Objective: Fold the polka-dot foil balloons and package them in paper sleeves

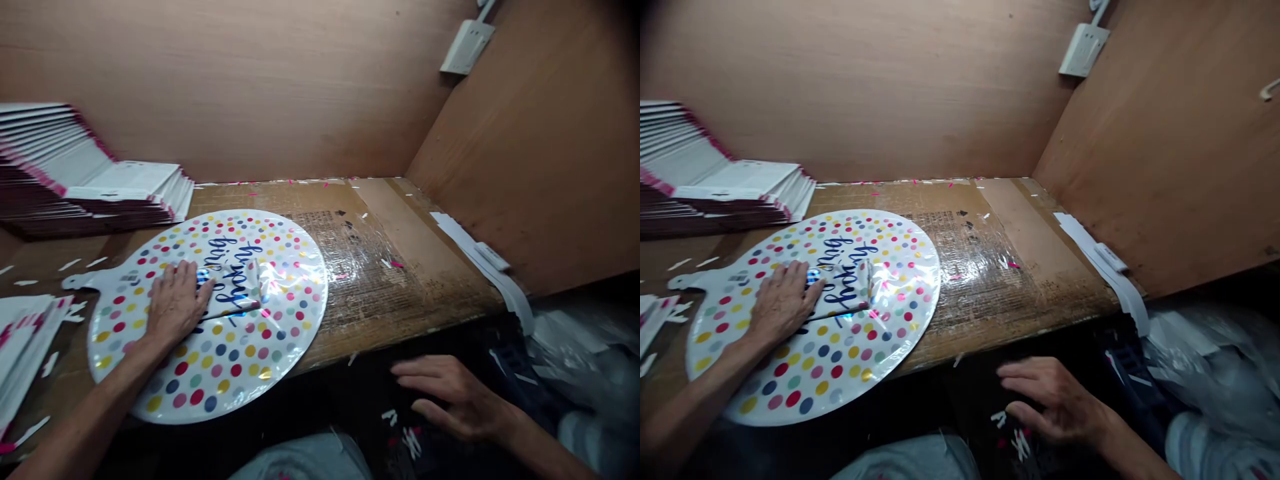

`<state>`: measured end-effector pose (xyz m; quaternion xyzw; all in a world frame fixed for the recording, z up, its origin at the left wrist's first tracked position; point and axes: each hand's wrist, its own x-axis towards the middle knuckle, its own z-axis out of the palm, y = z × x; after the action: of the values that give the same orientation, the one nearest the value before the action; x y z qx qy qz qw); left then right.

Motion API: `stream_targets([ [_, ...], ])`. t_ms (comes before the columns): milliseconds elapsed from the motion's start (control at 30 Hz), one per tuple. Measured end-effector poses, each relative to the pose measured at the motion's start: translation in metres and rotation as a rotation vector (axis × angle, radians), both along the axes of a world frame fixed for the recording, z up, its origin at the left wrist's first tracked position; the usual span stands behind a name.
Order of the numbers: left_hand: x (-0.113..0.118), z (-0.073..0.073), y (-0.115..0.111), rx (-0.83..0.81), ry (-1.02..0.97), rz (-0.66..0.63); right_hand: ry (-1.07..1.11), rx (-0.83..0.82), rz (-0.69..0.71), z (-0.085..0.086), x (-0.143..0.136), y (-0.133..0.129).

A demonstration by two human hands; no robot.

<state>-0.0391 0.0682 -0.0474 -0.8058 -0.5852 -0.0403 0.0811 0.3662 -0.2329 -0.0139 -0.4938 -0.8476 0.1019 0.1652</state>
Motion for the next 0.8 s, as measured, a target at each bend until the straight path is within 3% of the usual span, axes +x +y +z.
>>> stream_targets([
  [33,0.0,0.0,-0.002,-0.012,-0.009,0.003,0.03,0.075,-0.068,0.002,-0.004,0.0],
  [100,0.0,-0.001,-0.007,-0.021,-0.026,0.038,0.075,0.208,-0.193,0.005,-0.022,0.029],
  [200,0.0,-0.003,-0.014,-0.006,-0.041,0.024,0.093,0.285,-0.24,0.012,-0.082,0.124],
  [300,0.0,-0.005,-0.02,0.011,-0.056,-0.027,0.017,0.189,-0.17,0.02,-0.164,0.226],
  [400,-0.003,-0.006,-0.024,0.007,-0.103,-0.055,-0.183,-0.067,-0.153,0.021,-0.229,0.289],
  [467,-0.006,-0.007,-0.025,-0.013,-0.159,-0.065,-0.245,-0.141,-0.141,0.018,-0.25,0.305],
  [567,-0.013,-0.004,-0.024,-0.068,-0.327,-0.062,-0.211,-0.161,-0.128,0.011,-0.254,0.305],
  [700,-0.011,0.009,-0.026,-0.188,-0.79,-0.014,0.145,-0.27,-0.088,0.0,-0.242,0.295],
  [800,-0.006,0.022,-0.032,-0.184,-1.066,-0.045,0.33,-0.371,-0.02,-0.002,-0.242,0.289],
])
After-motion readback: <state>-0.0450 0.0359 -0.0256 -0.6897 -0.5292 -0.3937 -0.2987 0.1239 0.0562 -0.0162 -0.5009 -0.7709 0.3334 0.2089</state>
